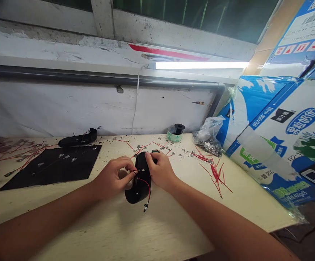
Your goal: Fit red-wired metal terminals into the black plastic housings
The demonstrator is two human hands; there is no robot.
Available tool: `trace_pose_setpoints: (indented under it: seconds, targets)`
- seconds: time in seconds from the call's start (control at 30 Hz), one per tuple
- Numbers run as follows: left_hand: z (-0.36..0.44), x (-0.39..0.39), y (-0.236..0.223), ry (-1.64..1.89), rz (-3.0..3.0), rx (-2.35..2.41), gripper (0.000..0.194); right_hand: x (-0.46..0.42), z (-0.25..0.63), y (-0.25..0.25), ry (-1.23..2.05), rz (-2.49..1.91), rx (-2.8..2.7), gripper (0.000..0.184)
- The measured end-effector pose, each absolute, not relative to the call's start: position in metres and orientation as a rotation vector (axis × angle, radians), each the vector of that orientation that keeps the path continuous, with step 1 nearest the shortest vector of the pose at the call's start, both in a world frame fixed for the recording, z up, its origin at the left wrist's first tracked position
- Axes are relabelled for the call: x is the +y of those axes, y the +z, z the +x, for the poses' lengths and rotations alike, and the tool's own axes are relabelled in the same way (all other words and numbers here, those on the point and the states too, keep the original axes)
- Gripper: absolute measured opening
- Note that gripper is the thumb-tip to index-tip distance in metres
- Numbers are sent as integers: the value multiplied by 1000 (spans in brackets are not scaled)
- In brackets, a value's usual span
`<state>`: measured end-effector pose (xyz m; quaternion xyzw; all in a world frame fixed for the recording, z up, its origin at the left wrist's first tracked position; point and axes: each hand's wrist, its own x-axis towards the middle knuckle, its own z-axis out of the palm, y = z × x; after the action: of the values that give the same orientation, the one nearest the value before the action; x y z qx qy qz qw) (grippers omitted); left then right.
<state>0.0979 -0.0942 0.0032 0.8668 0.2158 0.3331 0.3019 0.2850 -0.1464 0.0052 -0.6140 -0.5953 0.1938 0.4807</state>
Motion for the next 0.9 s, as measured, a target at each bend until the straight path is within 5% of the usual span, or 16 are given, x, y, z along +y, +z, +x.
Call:
trace_pose_setpoints:
  seconds: [0.9]
  targets:
    - [97,-87,-4,970,2516,400,17,-146,285,4,473,-1553,-1445,48]
